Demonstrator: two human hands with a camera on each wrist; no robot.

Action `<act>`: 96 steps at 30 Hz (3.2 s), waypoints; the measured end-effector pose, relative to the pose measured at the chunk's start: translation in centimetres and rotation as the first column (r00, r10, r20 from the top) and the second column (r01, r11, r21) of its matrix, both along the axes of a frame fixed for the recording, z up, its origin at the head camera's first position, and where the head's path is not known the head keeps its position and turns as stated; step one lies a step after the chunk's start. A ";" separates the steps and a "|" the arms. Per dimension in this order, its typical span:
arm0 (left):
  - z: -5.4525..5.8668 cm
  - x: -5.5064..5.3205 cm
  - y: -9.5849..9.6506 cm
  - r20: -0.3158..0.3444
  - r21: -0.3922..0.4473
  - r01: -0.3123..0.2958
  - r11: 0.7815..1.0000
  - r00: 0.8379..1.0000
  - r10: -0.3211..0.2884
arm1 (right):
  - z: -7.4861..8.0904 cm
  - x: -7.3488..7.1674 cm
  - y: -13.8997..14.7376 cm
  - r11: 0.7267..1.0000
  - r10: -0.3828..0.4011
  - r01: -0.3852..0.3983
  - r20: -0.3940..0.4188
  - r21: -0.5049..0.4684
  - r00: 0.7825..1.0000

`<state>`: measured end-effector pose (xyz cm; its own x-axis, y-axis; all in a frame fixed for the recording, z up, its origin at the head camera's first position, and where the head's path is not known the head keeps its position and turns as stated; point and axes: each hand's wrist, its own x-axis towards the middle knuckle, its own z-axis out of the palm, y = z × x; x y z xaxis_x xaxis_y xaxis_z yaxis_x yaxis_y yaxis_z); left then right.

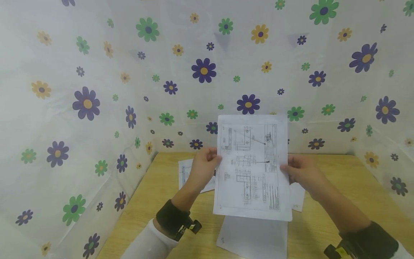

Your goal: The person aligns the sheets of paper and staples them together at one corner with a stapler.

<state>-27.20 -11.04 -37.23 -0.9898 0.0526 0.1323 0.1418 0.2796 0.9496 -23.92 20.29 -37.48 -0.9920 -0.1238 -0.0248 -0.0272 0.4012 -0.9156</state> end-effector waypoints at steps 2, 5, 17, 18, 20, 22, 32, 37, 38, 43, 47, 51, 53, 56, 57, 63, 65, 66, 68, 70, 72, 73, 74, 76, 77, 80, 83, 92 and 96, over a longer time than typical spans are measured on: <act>-0.1 0.3 -0.1 0.037 -0.010 -0.002 1.000 0.999 0.003 | -0.3 0.4 -0.1 1.000 0.018 -0.017 0.031 -0.015 0.999; -0.7 0.5 -0.1 0.104 -0.011 0.006 1.000 0.995 -0.004 | -0.8 0.9 -0.1 1.000 0.020 -0.018 0.085 -0.021 0.996; -5.5 0.9 0.3 0.189 -0.045 0.116 0.992 0.976 -0.106 | -4.5 1.4 0.5 0.995 -0.042 0.024 0.197 0.094 0.980; -5.8 1.0 0.3 0.196 -0.051 0.118 0.992 0.975 -0.106 | -4.8 1.5 0.5 0.995 -0.046 0.026 0.206 0.100 0.978; -6.4 1.1 0.5 0.206 -0.056 0.122 0.991 0.973 -0.108 | -5.4 1.6 0.5 0.995 -0.053 0.031 0.219 0.099 0.974; -6.9 1.1 0.5 0.212 -0.071 0.126 0.989 0.971 -0.108 | -5.9 1.7 0.5 0.995 -0.059 0.039 0.227 0.089 0.972; -8.6 1.0 0.6 0.235 -0.154 0.121 0.981 0.969 -0.083 | -8.5 1.9 0.2 0.992 -0.077 0.055 0.205 0.112 0.976; -9.5 0.8 0.7 0.258 -0.162 0.133 0.978 0.962 -0.088 | -9.5 1.9 0.1 0.992 -0.092 0.071 0.202 0.108 0.975; -9.6 0.8 0.8 0.261 -0.165 0.135 0.977 0.961 -0.089 | -9.6 1.9 0.1 0.991 -0.096 0.074 0.204 0.111 0.974; -10.3 0.8 1.2 0.263 -0.182 0.156 0.971 0.959 -0.105 | -10.1 1.8 0.0 0.984 -0.122 0.090 0.217 0.152 0.968; -11.0 0.9 1.5 0.257 -0.203 0.178 0.963 0.958 -0.123 | -10.6 1.7 -0.1 0.978 -0.138 0.101 0.204 0.182 0.969; -11.2 1.0 1.7 0.257 -0.222 0.188 0.957 0.958 -0.129 | -11.0 1.6 -0.2 0.975 -0.143 0.105 0.194 0.196 0.970; -11.2 1.0 1.7 0.263 -0.225 0.190 0.956 0.956 -0.128 | -11.2 1.5 -0.3 0.973 -0.142 0.101 0.193 0.209 0.971; -11.2 1.0 1.8 0.280 -0.228 0.189 0.955 0.952 -0.122 | -11.5 1.4 -0.2 0.971 -0.138 0.093 0.199 0.221 0.970; -11.3 1.0 1.9 0.283 -0.231 0.189 0.955 0.951 -0.120 | -11.6 1.4 -0.2 0.970 -0.137 0.091 0.201 0.223 0.970; -11.6 1.0 2.0 0.311 -0.252 0.188 0.949 0.944 -0.105 | -12.0 1.1 0.0 0.953 -0.138 0.075 0.199 0.294 0.970; -11.7 1.0 2.0 0.320 -0.254 0.190 0.948 0.942 -0.103 | -12.0 1.0 0.0 0.940 -0.136 0.066 0.191 0.336 0.972; -11.8 1.0 2.0 0.323 -0.258 0.190 0.947 0.941 -0.101 | -12.0 1.0 0.0 0.932 -0.134 0.060 0.185 0.358 0.974; -11.9 1.0 2.1 0.324 -0.274 0.189 0.943 0.941 -0.094 | -11.9 1.1 -0.1 0.919 -0.126 0.050 0.172 0.391 0.977; -12.0 1.0 2.1 0.322 -0.292 0.184 0.939 0.943 -0.085 | -11.8 1.1 -0.2 0.911 -0.118 0.041 0.165 0.409 0.979; -12.2 1.1 2.1 0.317 -0.313 0.180 0.932 0.945 -0.076 | -11.8 1.1 -0.3 0.905 -0.113 0.034 0.163 0.425 0.980; -12.2 1.1 2.1 0.315 -0.320 0.179 0.930 0.946 -0.073 | -11.8 1.2 -0.3 0.902 -0.112 0.031 0.163 0.430 0.980; -12.2 1.1 2.1 0.314 -0.327 0.177 0.928 0.947 -0.069 | -11.9 1.2 -0.3 0.901 -0.112 0.031 0.164 0.433 0.980; -12.3 1.1 2.1 0.311 -0.345 0.177 0.922 0.948 -0.066 | -12.0 1.3 -0.4 0.900 -0.112 0.028 0.169 0.435 0.979; -12.4 1.1 2.1 0.306 -0.358 0.177 0.917 0.950 -0.064 | -12.1 1.3 -0.4 0.900 -0.112 0.028 0.169 0.436 0.979; -12.5 1.1 2.1 0.290 -0.388 0.182 0.904 0.955 -0.068 | -12.1 1.4 -0.4 0.899 -0.112 0.026 0.173 0.438 0.979; -12.7 1.1 2.1 0.269 -0.417 0.193 0.888 0.960 -0.083 | -12.2 1.6 -0.5 0.898 -0.110 0.024 0.173 0.439 0.979; -12.9 1.3 2.1 0.257 -0.427 0.217 0.878 0.960 -0.113 | -12.7 1.6 -0.3 0.887 -0.106 0.018 0.165 0.462 0.981; -12.9 1.3 2.3 0.267 -0.432 0.215 0.876 0.958 -0.104 | -12.6 1.5 -0.2 0.879 -0.109 0.017 0.168 0.477 0.980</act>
<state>-25.92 -8.70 -50.10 -0.9620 0.2110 -0.1734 0.0162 0.6779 0.7350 -22.37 20.06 -50.12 -0.9690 0.0113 -0.2469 0.1627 0.7809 -0.6031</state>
